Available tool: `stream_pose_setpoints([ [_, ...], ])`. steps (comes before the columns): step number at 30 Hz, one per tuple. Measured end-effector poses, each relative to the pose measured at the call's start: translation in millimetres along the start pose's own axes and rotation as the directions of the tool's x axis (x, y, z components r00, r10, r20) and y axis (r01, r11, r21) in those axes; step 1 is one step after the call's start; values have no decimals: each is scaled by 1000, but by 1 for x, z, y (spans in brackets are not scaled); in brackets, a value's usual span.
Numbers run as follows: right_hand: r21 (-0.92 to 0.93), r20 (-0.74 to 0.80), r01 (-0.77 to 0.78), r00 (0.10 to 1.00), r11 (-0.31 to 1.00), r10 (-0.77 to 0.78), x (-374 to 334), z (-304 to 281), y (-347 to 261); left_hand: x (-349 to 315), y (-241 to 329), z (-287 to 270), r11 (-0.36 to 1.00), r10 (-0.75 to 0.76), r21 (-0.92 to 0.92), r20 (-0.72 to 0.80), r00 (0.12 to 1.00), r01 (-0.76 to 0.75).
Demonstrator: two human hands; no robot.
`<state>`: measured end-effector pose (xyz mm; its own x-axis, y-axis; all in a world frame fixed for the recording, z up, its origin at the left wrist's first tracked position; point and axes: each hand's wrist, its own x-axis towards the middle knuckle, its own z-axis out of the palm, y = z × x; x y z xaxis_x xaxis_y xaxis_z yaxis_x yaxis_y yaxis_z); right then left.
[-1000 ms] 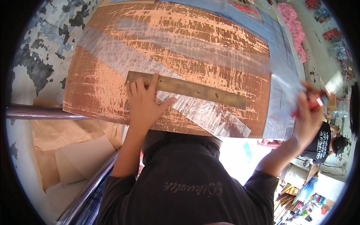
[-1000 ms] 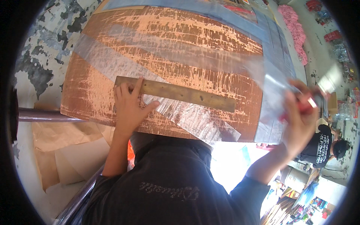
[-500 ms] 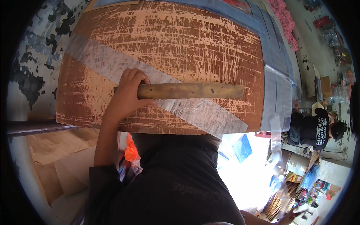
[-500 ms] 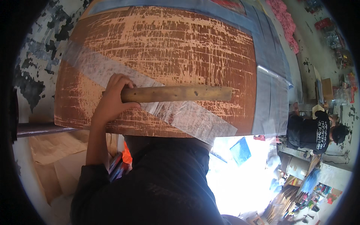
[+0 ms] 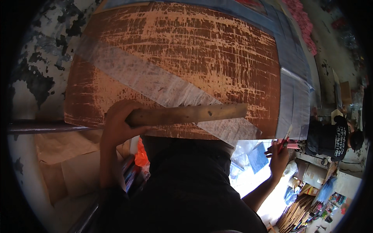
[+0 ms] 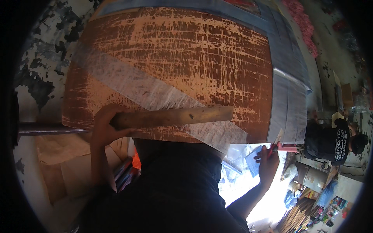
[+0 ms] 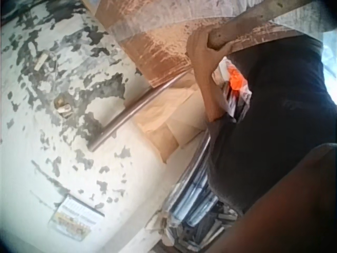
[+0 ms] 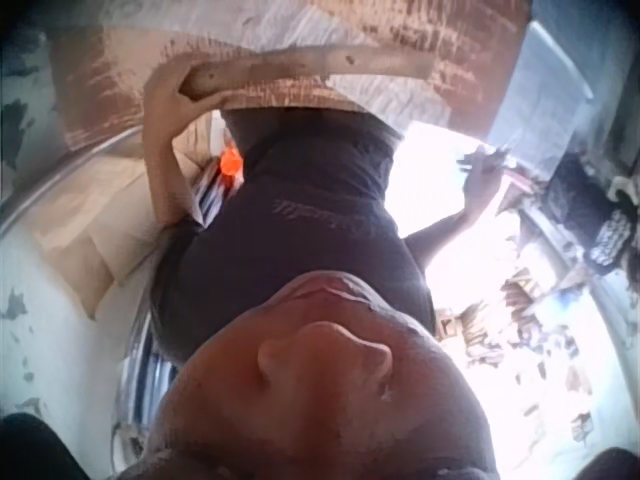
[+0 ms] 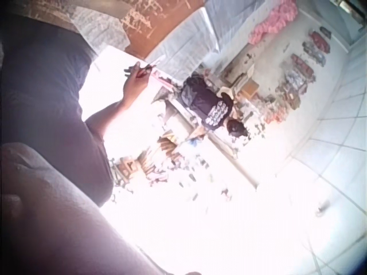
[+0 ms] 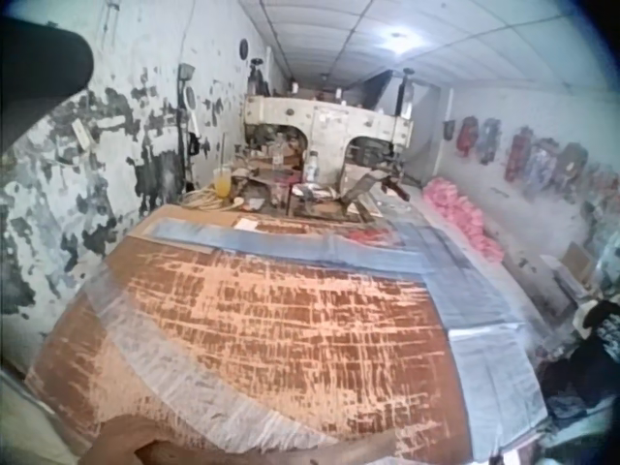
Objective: The person uses a utility knife and a ruler to cut strips from a large sheet of material on a wooden table.
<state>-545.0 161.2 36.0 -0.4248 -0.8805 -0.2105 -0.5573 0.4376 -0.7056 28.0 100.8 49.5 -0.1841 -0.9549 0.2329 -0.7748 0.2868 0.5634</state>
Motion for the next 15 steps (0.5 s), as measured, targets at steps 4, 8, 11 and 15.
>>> stream_pose_setpoints([
  [4,254,219,-126,973,959,70,-13,47,-4,-41,-9,-18,995,-99,-3,-38,994,99],
  [8,309,149,-74,988,948,28,-22,72,16,-71,-30,-33,940,-300,-154,50,953,304],
  [11,459,-38,30,999,888,-15,-22,74,-18,-69,-31,-38,942,-294,-148,70,953,301],
  [15,399,-337,367,911,840,-238,34,55,-48,-29,-16,-21,983,-153,-88,81,985,160],
])
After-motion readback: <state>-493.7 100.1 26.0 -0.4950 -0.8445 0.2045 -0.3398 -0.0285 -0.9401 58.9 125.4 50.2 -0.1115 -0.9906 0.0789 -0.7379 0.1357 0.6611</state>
